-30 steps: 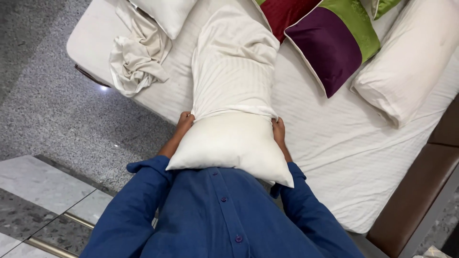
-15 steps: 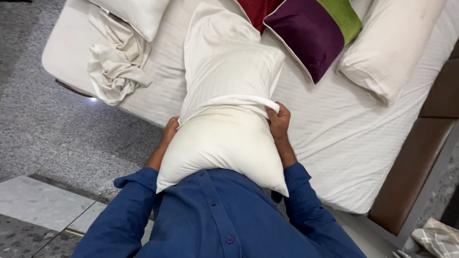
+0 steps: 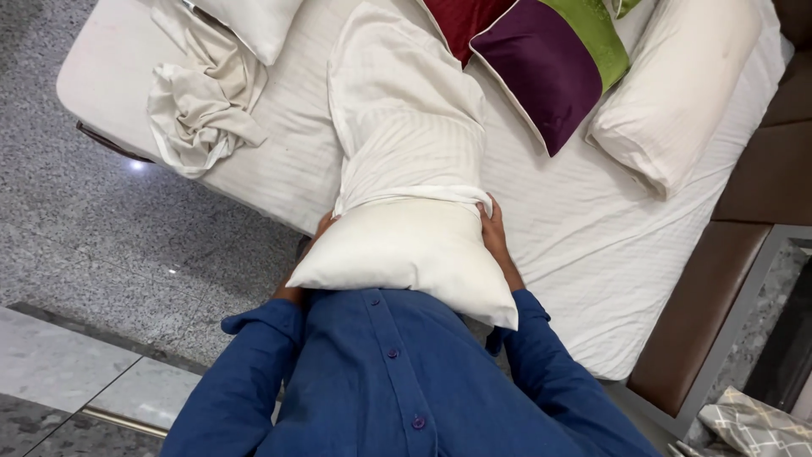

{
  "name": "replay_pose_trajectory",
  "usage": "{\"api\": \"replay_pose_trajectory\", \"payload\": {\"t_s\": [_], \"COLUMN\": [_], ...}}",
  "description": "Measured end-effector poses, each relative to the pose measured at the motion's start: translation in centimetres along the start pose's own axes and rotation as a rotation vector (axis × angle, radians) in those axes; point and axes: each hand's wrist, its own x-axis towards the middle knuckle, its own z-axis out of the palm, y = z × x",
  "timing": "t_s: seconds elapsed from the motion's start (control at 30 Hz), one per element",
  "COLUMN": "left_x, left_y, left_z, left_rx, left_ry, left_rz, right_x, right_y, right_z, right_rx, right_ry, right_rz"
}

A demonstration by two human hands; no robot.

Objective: The person inserts a white pillow into a white pillowcase on a bed, smoothing the fabric and adjusting the corners. They then arrange the pillow on the bed alongside other decorative pillows.

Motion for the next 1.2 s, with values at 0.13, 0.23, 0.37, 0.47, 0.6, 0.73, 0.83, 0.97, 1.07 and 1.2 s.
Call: {"api": "replay_pose_trajectory", "payload": {"t_s": [0.13, 0.23, 0.37, 0.47, 0.6, 0.73, 0.83, 0.97, 1.07, 1.2], "left_x": [5.6, 3.1, 1.7, -0.2, 0.9, 6.5, 4.0, 3.1, 4.2, 5.8], "left_y": [8.0, 16.4, 24.4, 28.1, 25.5, 9.8, 11.8, 10.7, 8.0, 8.3], "left_z": [2.7, 3.4, 3.5, 3.6, 2.7, -0.8, -0.5, -1.1, -1.3, -1.6], "left_rx": [-0.151, -0.226, -0.29, -0.373, -0.308, -0.08, 0.019, -0.097, 0.026, 0.36], "left_ry": [0.015, 0.018, 0.02, 0.0, 0.08, 0.151, 0.16, 0.194, 0.206, 0.233], "left_rz": [-0.065, -0.094, -0.103, 0.019, 0.022, 0.146, -0.208, -0.318, -0.274, -0.06], "right_x": [3.3, 0.6, 1.1, 1.0, 4.0, 7.0, -1.4, -6.9, -10.4, -14.5], "right_y": [3.0, -4.1, -7.2, -8.2, -3.1, 5.8, 0.8, -1.0, -2.6, -7.0], "right_z": [-1.8, 1.0, 2.2, 2.5, 2.2, 3.0, 5.8, 4.4, 2.9, 3.6], "right_rx": [0.066, 0.19, 0.35, 0.449, 0.216, 0.052, -0.208, -0.301, -0.496, -0.86], "right_ry": [-0.217, -0.299, -0.253, -0.28, -0.239, -0.204, -0.293, -0.332, -0.403, -0.561], "right_rz": [-0.12, -0.152, -0.167, -0.171, -0.235, 0.157, 0.123, 0.141, 0.128, 0.015]}}
